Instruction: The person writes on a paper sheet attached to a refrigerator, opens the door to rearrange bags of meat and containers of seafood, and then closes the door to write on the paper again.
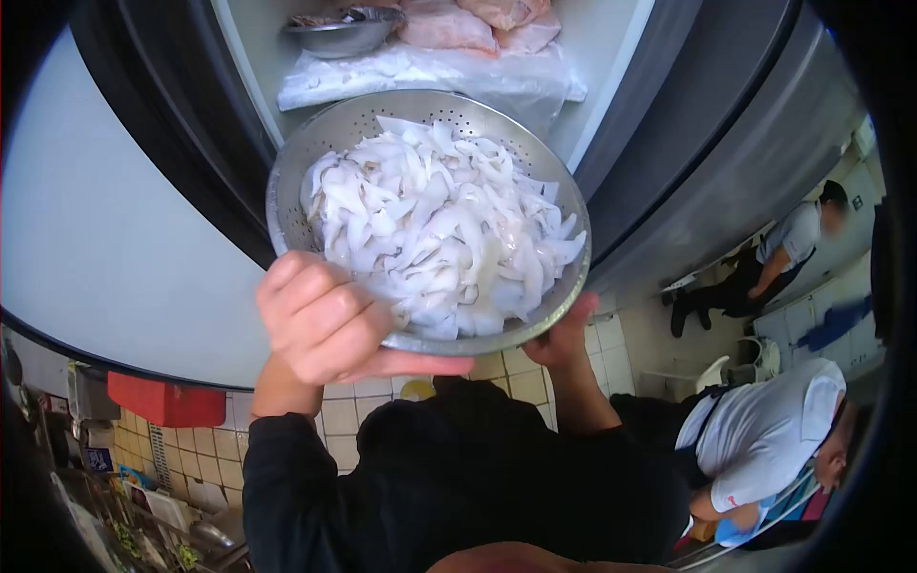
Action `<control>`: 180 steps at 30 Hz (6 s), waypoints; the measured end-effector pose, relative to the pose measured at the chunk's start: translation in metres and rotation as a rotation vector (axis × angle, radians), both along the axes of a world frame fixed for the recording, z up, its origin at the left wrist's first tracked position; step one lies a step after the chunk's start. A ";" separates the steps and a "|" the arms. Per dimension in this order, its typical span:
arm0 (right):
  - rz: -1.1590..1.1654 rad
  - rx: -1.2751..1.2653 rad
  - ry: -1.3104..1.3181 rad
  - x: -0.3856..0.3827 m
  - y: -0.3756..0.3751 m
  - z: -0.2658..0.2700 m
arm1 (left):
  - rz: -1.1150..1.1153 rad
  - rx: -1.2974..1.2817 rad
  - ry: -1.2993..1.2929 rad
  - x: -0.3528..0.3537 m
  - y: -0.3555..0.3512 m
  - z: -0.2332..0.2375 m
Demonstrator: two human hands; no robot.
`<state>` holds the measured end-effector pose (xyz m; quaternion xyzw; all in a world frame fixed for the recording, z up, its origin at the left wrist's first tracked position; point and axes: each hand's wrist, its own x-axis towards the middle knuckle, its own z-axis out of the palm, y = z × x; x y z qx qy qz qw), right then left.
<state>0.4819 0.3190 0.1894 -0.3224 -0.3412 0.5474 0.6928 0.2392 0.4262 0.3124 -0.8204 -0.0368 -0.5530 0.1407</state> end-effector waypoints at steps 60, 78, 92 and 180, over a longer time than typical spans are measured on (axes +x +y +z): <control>0.198 -0.047 -0.654 0.063 0.061 -0.020 | 0.723 -0.428 -0.096 0.001 0.136 0.058; 0.374 -0.223 -0.279 0.011 0.042 -0.050 | 0.217 -0.529 -0.125 -0.081 -0.031 -0.092; 0.505 -0.887 -0.129 -0.011 0.010 -0.237 | 0.212 -1.135 0.102 -0.061 -0.121 -0.393; 0.241 -0.730 -0.544 0.140 0.031 -0.299 | 0.524 0.180 0.183 0.216 0.244 0.147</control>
